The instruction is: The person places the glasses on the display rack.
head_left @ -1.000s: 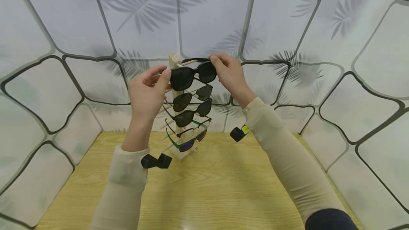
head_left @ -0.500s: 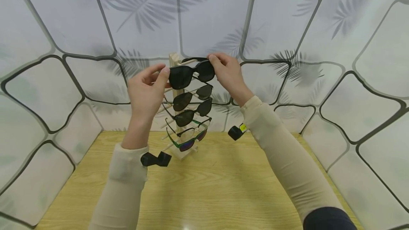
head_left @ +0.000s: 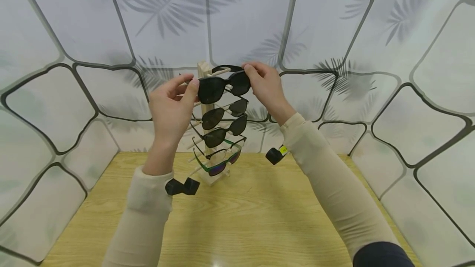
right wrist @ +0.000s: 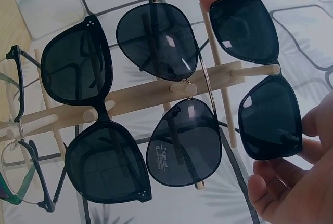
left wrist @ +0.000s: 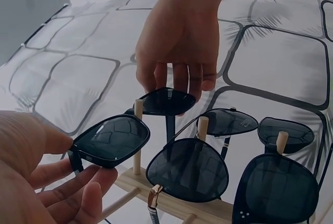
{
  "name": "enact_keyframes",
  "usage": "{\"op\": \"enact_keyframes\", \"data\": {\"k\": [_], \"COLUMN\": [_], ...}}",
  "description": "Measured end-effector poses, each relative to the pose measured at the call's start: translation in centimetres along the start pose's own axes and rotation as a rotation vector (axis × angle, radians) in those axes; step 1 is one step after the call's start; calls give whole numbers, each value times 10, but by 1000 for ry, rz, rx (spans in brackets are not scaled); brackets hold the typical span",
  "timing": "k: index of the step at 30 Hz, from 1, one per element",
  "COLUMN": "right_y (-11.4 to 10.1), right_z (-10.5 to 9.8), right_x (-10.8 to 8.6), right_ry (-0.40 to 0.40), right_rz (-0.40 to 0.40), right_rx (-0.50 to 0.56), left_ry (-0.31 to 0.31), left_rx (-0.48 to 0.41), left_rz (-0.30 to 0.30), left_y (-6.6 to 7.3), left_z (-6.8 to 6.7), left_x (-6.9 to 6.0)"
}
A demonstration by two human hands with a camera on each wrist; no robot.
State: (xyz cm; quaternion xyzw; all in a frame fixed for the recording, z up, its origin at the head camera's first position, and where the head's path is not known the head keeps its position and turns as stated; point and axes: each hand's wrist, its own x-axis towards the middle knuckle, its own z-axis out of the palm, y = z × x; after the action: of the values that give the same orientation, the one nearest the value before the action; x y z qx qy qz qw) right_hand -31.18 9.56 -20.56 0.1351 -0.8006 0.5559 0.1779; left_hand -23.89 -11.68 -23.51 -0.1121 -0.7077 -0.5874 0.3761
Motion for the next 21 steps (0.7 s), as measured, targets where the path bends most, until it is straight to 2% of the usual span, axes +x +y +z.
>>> {"op": "enact_keyframes", "data": {"k": [4,21], "right_y": [0,-2], "right_z": [0,1], "right_x": [0,1], "right_ry": [6,-23], "right_rz": [5,10], "right_rx": [-13,-9], "left_ry": [1,-31], "left_rx": [18,20], "left_rz": [15,-32], "left_y": [1,0], "left_z": [0,-3], "left_x": [0,0]}}
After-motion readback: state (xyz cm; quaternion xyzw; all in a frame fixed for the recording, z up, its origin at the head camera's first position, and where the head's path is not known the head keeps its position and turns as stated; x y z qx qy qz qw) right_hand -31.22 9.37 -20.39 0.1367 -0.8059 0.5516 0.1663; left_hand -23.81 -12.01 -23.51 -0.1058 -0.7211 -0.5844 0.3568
